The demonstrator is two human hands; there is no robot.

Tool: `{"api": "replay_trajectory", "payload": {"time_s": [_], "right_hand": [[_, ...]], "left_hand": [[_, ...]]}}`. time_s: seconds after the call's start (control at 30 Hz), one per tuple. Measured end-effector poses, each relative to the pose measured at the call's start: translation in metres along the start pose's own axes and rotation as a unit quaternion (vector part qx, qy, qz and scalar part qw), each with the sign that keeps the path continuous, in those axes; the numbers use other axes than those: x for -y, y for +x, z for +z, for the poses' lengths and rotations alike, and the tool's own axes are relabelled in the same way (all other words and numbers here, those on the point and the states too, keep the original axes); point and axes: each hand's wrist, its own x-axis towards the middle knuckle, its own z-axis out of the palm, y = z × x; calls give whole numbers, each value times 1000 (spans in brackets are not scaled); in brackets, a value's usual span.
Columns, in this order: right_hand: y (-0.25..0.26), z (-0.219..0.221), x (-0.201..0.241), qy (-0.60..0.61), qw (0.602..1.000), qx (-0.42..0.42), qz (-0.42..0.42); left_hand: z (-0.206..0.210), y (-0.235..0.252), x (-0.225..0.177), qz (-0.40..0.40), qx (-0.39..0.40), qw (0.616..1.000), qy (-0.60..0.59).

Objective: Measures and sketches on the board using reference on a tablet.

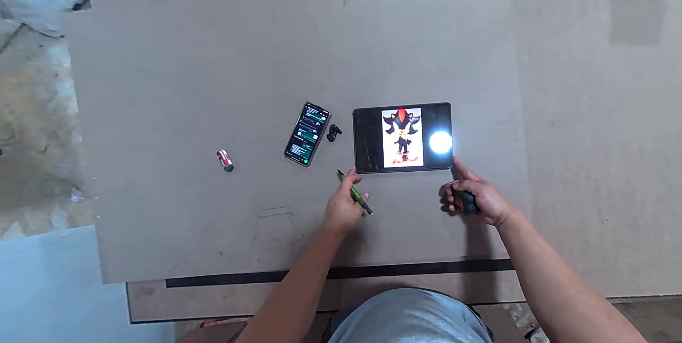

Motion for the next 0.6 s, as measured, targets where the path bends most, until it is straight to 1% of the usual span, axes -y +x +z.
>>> {"api": "replay_trajectory", "payload": {"time_s": [0.1,0.23,0.33,0.43,0.5,0.6], "right_hand": [[-21,11,-19,-23,1000,10,11],[-55,28,-56,-36,998,16,38],[-70,34,-83,-50,996,34,59],[-85,40,-99,-122,990,32,60],[-96,48,-106,-185,981,7,52],[-111,58,-123,-251,967,-3,40]], "left_hand": [[4,-32,11,-20,10,1000,-4],[10,-81,32,-52,13,999,0],[15,-115,50,-76,3,997,5],[22,-147,63,-89,-18,996,7],[29,-169,69,-76,-49,996,-7],[37,-206,65,-65,-76,995,-20]]}}
